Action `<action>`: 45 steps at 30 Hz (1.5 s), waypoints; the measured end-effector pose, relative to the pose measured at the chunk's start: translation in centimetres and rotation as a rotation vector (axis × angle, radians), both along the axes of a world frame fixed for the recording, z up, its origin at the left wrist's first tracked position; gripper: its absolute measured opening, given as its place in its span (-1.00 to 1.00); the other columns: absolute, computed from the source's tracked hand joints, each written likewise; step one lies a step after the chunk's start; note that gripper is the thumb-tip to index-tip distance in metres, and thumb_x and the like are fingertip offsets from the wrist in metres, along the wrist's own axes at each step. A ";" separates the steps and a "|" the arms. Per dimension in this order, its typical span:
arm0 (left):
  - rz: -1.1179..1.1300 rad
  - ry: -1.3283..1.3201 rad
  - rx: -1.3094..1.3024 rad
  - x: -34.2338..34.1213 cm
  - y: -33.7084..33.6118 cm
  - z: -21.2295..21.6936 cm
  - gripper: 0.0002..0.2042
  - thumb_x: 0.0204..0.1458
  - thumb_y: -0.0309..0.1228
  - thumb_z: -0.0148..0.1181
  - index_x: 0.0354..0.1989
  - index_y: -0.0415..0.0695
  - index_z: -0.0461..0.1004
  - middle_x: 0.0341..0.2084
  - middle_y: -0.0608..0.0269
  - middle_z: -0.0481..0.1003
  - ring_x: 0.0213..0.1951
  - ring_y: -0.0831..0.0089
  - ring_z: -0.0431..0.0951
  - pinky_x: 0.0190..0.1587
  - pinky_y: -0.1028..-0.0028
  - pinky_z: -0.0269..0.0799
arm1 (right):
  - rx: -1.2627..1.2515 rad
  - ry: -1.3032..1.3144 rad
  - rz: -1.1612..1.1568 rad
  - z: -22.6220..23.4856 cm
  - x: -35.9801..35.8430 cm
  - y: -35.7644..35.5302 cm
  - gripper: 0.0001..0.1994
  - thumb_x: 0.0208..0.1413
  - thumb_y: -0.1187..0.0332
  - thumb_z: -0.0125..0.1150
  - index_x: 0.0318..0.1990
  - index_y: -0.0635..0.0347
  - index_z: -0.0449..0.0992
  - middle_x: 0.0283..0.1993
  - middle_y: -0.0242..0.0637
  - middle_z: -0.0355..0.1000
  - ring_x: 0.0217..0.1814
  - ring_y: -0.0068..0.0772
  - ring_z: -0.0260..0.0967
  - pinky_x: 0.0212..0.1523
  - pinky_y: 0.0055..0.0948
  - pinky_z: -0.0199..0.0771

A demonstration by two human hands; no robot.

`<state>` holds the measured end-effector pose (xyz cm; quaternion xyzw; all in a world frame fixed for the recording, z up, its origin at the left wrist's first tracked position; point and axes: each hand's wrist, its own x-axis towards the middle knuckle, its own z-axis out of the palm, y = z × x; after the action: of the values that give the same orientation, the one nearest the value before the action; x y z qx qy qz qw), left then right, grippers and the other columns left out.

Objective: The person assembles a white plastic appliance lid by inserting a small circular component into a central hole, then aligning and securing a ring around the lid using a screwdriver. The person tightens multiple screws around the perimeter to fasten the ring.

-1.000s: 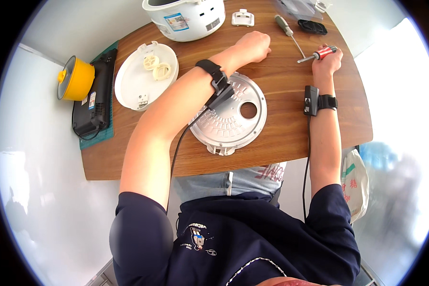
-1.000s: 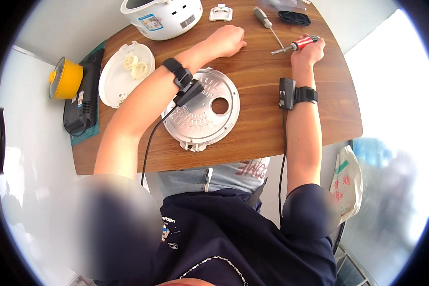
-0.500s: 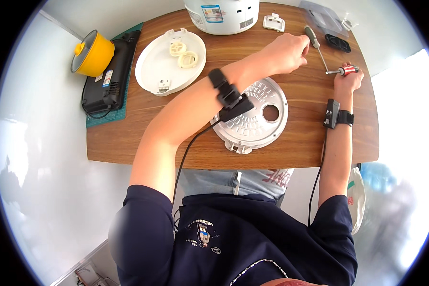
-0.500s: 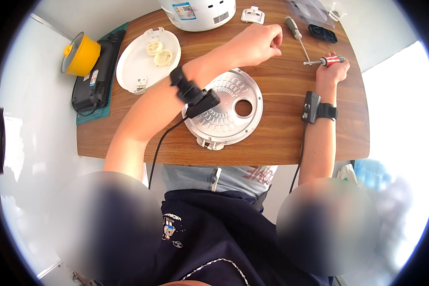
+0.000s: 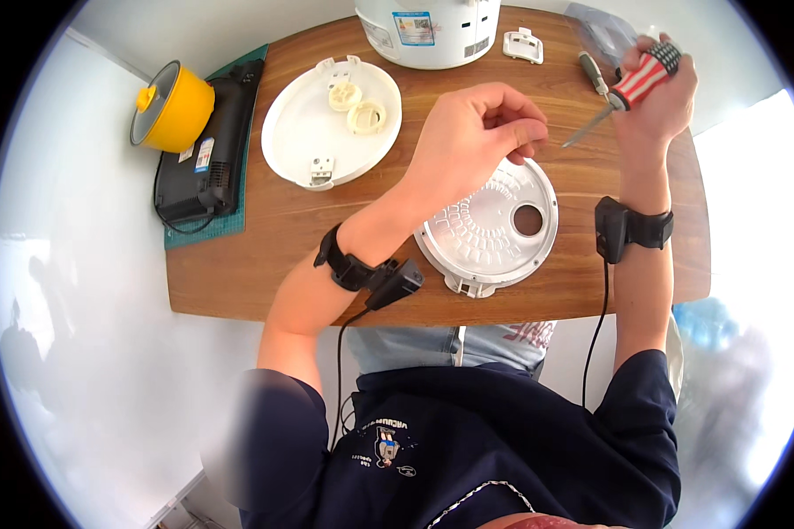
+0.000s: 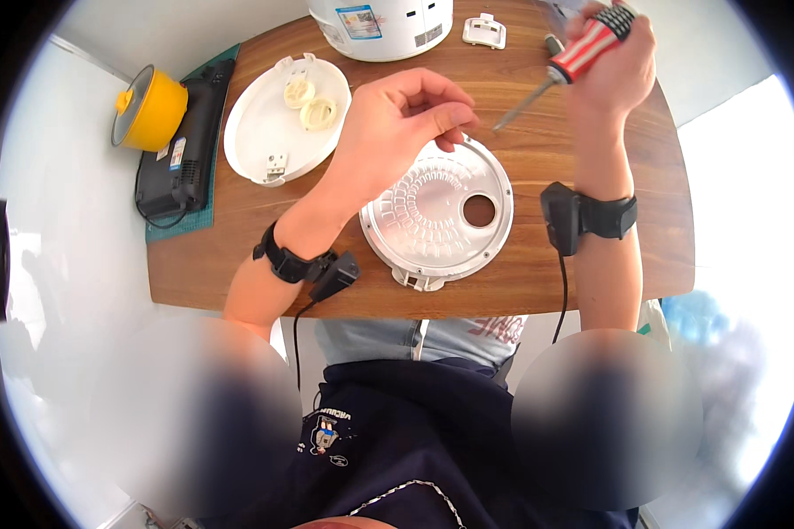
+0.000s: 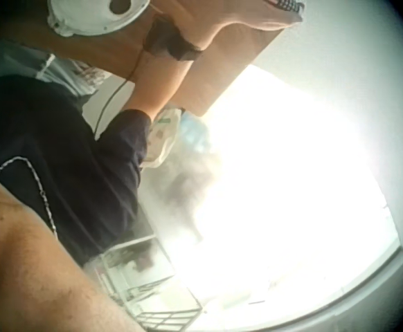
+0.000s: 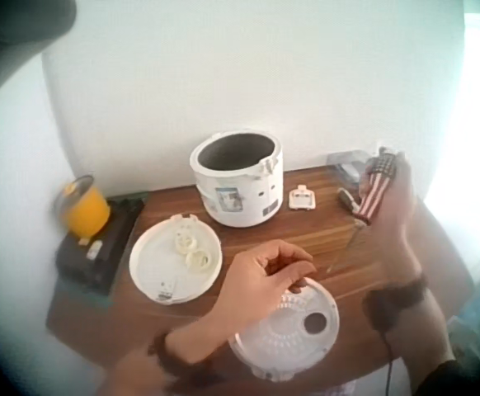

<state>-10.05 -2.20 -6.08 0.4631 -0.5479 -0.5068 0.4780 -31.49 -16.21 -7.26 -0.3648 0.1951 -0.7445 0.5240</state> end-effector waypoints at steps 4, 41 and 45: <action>0.025 -0.506 -0.116 2.4 -0.1 -1.1 -0.80 0.20 -0.53 0.26 -0.03 -0.29 0.57 -0.32 0.17 0.66 -0.33 0.41 0.64 -0.21 0.43 0.57 | 0.006 0.130 -0.178 2.4 3.2 1.1 -0.61 0.41 0.23 -0.27 0.11 0.41 0.32 -0.22 -0.03 0.50 -0.36 -0.31 0.35 -0.36 -0.39 0.35; 0.181 -0.988 -0.258 10.6 0.2 -7.6 -0.83 0.14 -0.48 0.33 -0.11 -0.18 0.61 -0.29 0.23 0.55 -0.30 0.37 0.58 -0.19 0.42 0.51 | 0.140 -0.199 0.272 -2.4 3.6 -4.3 -0.64 0.40 0.10 -0.02 -0.21 0.26 0.47 -0.48 -0.26 0.46 -0.59 -0.47 0.38 -0.60 -0.50 0.36; 0.244 -1.294 -0.449 12.0 -1.7 -6.4 -0.83 0.15 -0.46 0.31 -0.11 -0.18 0.59 -0.27 0.18 0.55 -0.23 0.19 0.61 -0.16 0.30 0.53 | -0.014 0.181 -0.145 1.7 6.5 1.1 -0.63 0.40 0.10 -0.02 -0.21 0.27 0.48 -0.51 -0.26 0.45 -0.59 -0.50 0.38 -0.62 -0.54 0.36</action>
<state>1.91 -3.87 -12.46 0.6202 -0.7584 0.0540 0.1931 -25.00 -15.09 -5.53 -0.4190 0.2624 -0.7459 0.4463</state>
